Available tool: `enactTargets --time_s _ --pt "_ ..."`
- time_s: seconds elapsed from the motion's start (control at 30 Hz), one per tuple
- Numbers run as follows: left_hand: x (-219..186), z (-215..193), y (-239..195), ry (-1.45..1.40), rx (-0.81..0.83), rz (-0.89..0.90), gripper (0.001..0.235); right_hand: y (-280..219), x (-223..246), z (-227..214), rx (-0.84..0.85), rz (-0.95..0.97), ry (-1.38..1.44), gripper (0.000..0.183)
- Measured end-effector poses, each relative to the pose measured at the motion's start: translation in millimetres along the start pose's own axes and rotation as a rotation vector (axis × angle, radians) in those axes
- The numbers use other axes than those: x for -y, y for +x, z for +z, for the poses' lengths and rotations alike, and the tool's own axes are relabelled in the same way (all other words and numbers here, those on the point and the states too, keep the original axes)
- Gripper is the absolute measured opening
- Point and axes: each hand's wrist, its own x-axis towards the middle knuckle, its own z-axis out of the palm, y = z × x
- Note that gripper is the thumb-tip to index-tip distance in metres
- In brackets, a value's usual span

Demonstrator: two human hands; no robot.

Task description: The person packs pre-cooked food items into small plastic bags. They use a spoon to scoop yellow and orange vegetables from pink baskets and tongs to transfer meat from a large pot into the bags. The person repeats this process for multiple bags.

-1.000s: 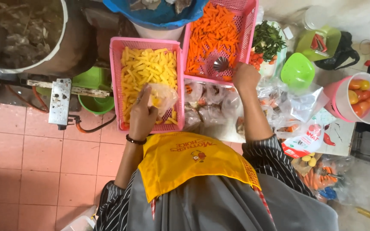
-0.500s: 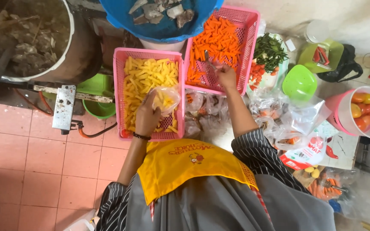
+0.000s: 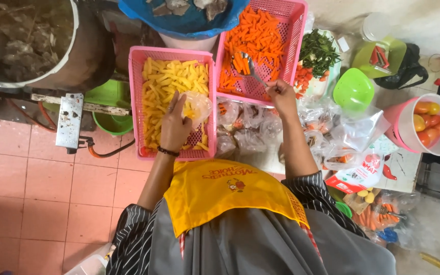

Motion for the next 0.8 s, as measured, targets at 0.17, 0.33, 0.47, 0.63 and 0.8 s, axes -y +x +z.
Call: enactTargets --time_s 0.17,0.33,0.47,0.63,0.8 --pt "0 9 -2 -0.002 -0.032 0.02 0.071 -42 65 -3 0.177 -0.054 -0.052 0.022" --pt "-2 10 -4 -0.007 -0.017 0.004 0.074 -90 142 28 0.237 -0.364 -0.692 0.015" --pt "2 3 -9 -0.005 -0.028 -0.005 0.078 -27 76 13 0.068 -0.228 -1.053 0.02" --pt "-20 -19 -17 -0.058 -0.018 -0.014 0.078 61 -30 7 0.107 0.078 -1.363 0.028" --pt "-40 -32 -19 -0.092 0.0 -0.039 0.075 70 -41 21 0.307 0.112 -0.803 0.027"
